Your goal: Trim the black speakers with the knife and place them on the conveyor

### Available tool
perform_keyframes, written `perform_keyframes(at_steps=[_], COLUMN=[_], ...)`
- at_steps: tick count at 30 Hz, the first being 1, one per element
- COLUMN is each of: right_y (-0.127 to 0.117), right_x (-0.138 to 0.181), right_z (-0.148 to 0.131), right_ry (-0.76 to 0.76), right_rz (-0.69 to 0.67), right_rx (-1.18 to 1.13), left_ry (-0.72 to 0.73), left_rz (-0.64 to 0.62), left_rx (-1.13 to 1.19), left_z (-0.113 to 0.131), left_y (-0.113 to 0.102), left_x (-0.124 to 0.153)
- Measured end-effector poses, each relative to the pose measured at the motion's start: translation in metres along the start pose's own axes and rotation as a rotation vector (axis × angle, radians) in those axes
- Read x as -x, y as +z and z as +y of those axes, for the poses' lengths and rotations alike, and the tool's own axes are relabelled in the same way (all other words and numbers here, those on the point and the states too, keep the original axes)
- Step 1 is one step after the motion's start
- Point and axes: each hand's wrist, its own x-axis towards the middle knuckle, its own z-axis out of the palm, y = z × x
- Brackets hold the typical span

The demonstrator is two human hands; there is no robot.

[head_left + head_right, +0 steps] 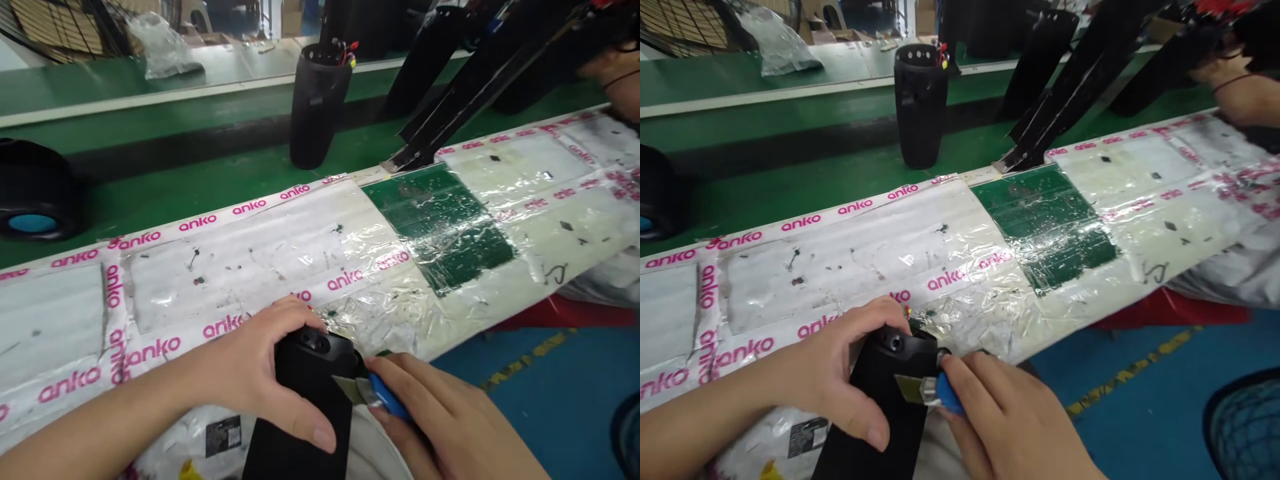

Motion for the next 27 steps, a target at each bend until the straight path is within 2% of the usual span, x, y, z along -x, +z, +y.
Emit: perform_keyframes(at_steps=[1,3,7,13,27], right_y=[-0.004,-0.010,-0.018,-0.021,-0.018], right_x=[-0.007,-0.018,-0.030,-0.027,-0.024], right_z=[0.004,0.010,0.013,0.015,0.013], right_ry=[-0.107,-0.214,-0.266,-0.311,-0.282], right_rz=[-0.015,-0.027,-0.077,-0.073,-0.063], right_rx=[0.109,0.260,0.349,0.386,0.347], left_ry=[0.024,0.053,0.075,0.104,0.109], left_rz=[-0.003,-0.001,-0.019,-0.021,-0.059], left_rx=[-0.004,0.004,0.013,0.011,-0.026], left_z=[-0.001,-0.003,-0.006,-0.007,-0.010], left_y=[0.003,0.006,0.005,0.003,0.001], left_x=[-0.002,-0.003,-0.003,-0.007,-0.006])
